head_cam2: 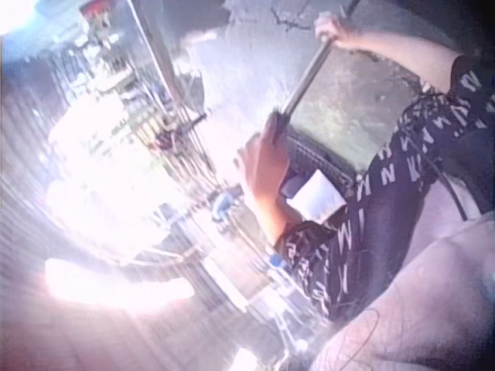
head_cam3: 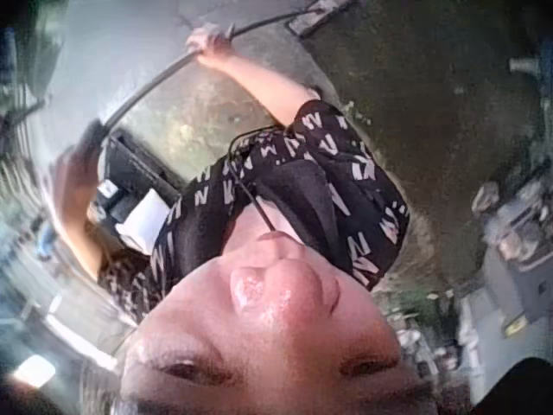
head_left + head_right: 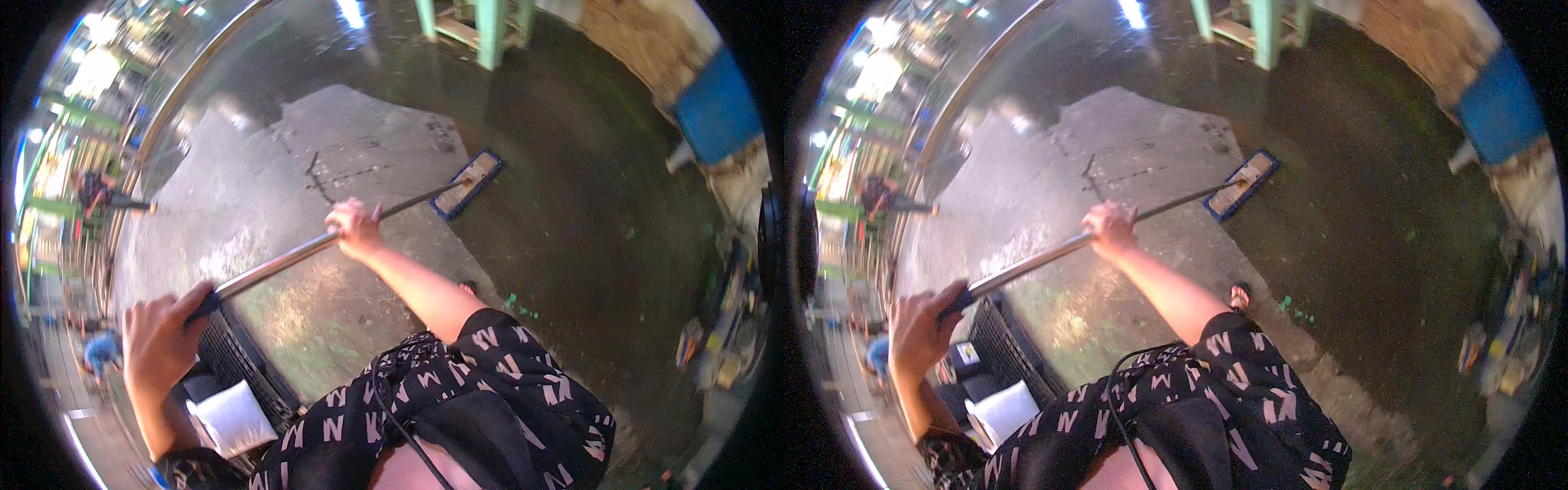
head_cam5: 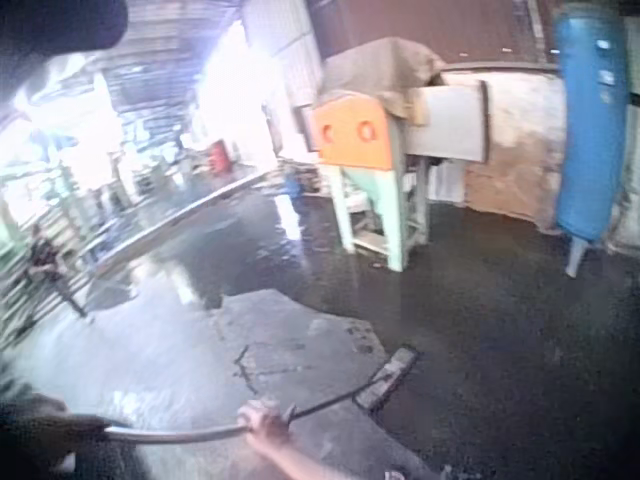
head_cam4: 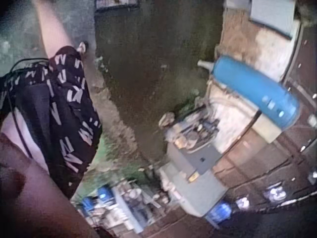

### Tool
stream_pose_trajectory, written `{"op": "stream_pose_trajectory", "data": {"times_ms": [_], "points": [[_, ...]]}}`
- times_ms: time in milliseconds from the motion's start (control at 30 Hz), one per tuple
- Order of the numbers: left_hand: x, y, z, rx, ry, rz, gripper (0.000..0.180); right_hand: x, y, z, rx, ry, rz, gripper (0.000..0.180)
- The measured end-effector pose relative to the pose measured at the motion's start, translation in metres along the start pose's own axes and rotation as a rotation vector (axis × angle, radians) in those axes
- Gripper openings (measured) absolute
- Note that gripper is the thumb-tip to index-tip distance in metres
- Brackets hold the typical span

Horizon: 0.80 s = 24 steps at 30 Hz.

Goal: The person uses a high-pressure water hose to spray down a wet concrete floor in a factory setting. They then switch to a long-handled squeegee to push the water and debris across the floor, moving around various pieces of machinery and stacked materials.

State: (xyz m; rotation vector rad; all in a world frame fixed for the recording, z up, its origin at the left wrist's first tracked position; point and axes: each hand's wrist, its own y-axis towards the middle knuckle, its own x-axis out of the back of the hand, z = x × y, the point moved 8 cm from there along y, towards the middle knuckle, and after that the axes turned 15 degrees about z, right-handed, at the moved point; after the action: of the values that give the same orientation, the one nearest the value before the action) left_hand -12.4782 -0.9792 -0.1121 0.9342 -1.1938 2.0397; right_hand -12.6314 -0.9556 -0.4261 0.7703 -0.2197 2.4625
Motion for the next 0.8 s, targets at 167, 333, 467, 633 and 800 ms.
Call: {"op": "stream_pose_trajectory", "data": {"times_ms": [167,333,467,633,800], "points": [[-0.002,0.071,-0.027,0.025,0.173,-0.071,0.036,0.016,0.09,-0.063,0.122,-0.01,-0.168,0.008],[0.006,0.124,-0.021,0.005,0.15,-0.004,0.036,0.037,0.136,-0.08,0.128,-0.023,-0.206,0.019],[0.045,0.162,0.022,0.088,-0.009,-0.009,0.038,0.05,0.187,-0.074,0.085,-0.055,-0.1,0.023],[0.056,0.198,0.078,0.218,-0.12,0.044,0.035,0.016,0.246,-0.069,0.128,0.095,0.109,0.019],[0.06,0.251,0.134,0.412,-0.221,0.201,0.04,0.001,0.327,-0.049,0.085,0.046,0.146,0.018]]}}
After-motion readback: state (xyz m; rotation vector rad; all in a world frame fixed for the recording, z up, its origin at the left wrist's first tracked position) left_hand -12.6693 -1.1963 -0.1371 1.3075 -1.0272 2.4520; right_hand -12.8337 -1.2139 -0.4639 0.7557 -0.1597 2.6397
